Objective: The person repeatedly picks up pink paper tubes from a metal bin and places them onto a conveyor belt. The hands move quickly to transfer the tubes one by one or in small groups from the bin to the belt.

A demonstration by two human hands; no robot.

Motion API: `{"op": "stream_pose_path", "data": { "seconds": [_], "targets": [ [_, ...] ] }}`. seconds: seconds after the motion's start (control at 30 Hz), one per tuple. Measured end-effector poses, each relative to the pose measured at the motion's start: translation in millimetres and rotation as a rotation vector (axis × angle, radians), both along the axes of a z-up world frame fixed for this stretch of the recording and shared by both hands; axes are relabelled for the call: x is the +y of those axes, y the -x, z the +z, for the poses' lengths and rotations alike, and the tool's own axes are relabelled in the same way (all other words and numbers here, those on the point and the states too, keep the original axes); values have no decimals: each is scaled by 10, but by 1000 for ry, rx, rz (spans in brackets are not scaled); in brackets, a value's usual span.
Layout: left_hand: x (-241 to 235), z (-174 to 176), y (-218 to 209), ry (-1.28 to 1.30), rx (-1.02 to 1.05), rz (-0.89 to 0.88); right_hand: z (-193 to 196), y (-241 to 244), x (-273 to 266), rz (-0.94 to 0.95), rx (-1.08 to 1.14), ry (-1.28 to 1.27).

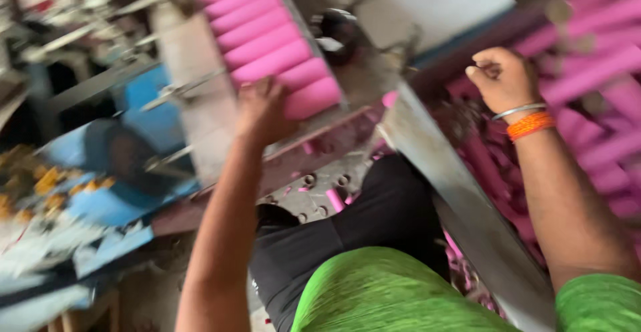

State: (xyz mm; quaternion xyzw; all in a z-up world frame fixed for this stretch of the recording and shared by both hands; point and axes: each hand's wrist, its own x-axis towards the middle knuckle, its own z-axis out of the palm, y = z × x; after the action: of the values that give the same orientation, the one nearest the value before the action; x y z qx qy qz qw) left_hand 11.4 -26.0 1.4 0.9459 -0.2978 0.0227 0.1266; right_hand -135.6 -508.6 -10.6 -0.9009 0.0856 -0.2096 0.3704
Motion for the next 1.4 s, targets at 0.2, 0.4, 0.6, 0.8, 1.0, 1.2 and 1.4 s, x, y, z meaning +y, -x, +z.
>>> {"op": "stream_pose_path", "data": {
  "seconds": [0.2, 0.4, 0.6, 0.8, 1.0, 1.2, 1.4],
  "targets": [
    [127, 54, 108, 135, -252, -90, -869, 1574, -1297, -353, 268, -54],
    [128, 34, 156, 67, -330, -70, -1772, 1971, -1383, -175, 644, 493],
    [203, 87, 220, 214, -299, 39, -2216, 1654, -1415, -415, 570, 657],
    [205, 114, 248, 279, -344, 12, -1986, 1331, -2205, -553, 736, 557],
    [141, 124, 272, 286, -275, 87, -1715, 1403, -2372, -438, 735, 552],
    [123, 104, 278, 302, -320, 83, -1721, 1636, -2030, -279, 315, 686],
    [99, 91, 273, 380, -292, 85, -1834, 1978, -1455, -185, 298, 749]
  ]
}}
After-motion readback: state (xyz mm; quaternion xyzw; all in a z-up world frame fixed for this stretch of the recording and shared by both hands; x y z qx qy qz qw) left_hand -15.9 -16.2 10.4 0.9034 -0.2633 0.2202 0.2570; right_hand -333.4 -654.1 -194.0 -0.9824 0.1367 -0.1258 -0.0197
